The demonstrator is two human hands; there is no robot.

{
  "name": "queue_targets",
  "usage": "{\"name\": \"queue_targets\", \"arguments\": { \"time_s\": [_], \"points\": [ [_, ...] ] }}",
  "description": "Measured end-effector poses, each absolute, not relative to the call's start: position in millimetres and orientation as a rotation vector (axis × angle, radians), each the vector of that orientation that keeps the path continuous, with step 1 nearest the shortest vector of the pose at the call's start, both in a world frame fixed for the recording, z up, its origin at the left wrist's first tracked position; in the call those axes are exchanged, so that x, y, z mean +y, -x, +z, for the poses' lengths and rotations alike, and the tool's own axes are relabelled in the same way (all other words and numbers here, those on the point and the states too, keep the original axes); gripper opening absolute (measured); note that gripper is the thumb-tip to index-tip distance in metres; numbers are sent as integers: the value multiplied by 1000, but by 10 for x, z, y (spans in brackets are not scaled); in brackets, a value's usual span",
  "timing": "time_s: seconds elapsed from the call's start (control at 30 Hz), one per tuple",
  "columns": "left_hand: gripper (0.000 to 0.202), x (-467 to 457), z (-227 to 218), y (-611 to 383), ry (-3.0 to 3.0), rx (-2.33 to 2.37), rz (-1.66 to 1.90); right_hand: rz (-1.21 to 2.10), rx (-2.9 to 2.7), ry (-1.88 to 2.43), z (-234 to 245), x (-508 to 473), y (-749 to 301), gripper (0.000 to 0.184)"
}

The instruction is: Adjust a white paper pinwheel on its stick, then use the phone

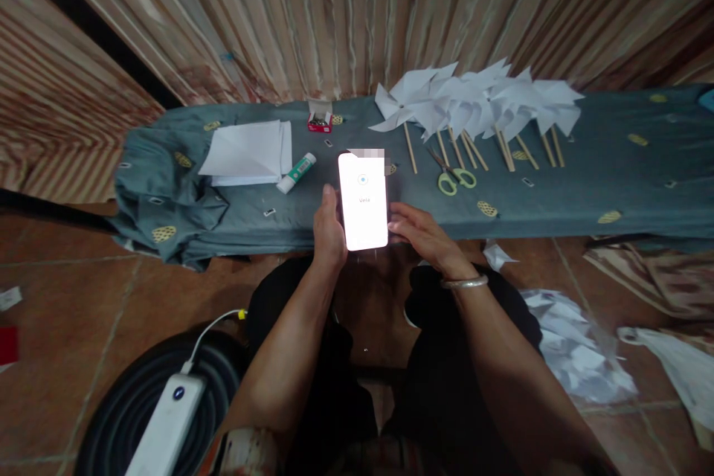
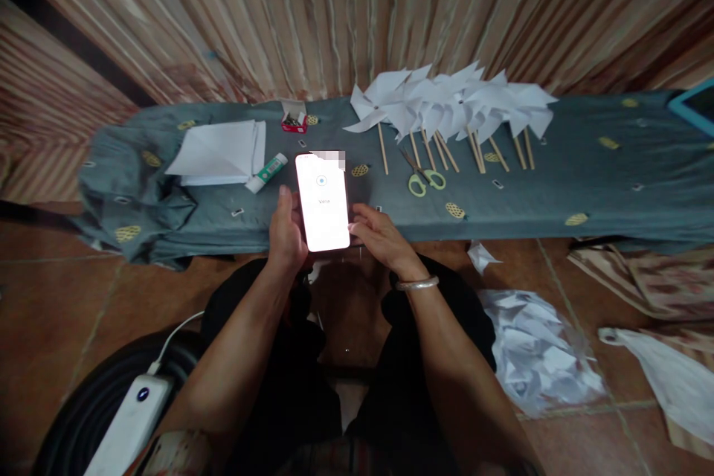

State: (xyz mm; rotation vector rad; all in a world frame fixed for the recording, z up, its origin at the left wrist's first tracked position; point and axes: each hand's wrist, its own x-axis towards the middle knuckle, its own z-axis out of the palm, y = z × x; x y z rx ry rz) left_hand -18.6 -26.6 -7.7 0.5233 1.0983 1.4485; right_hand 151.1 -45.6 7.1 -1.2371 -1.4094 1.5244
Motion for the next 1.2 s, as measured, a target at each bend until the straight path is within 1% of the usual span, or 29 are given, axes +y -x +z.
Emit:
{"name": "queue_targets", "arguments": {
  "time_s": [0.1, 0.17, 0.37, 0.63, 0.87, 1.07, 1.2],
  "points": [
    [64, -258, -73, 206, -511, 1102, 1481, 1619, -1439, 1269, 85, -457, -1491, 19],
    [65, -254, -75, 218, -511, 1088, 1487, 1625, -1463, 1286, 91, -456, -1473, 17],
    [63, -247, -71, 239, -528, 1082, 1481, 1603, -1479, 1301, 96, -457, -1421, 18],
    [65, -264, -81, 193, -590, 1095, 1479, 1462, -1513, 1348, 36, -437, -1398, 34],
    [64, -283, -101, 178, -623, 1138, 1475, 1465, -1421, 1308, -1, -440, -1337, 42],
    [65, -283, -100, 192, -599, 1134, 1465, 1370, -1471, 1348, 14, -437, -1349, 42],
    [71, -302, -89, 192, -586, 1142, 1458, 1261, -1524, 1382, 9, -409, -1395, 42]
  ]
}}
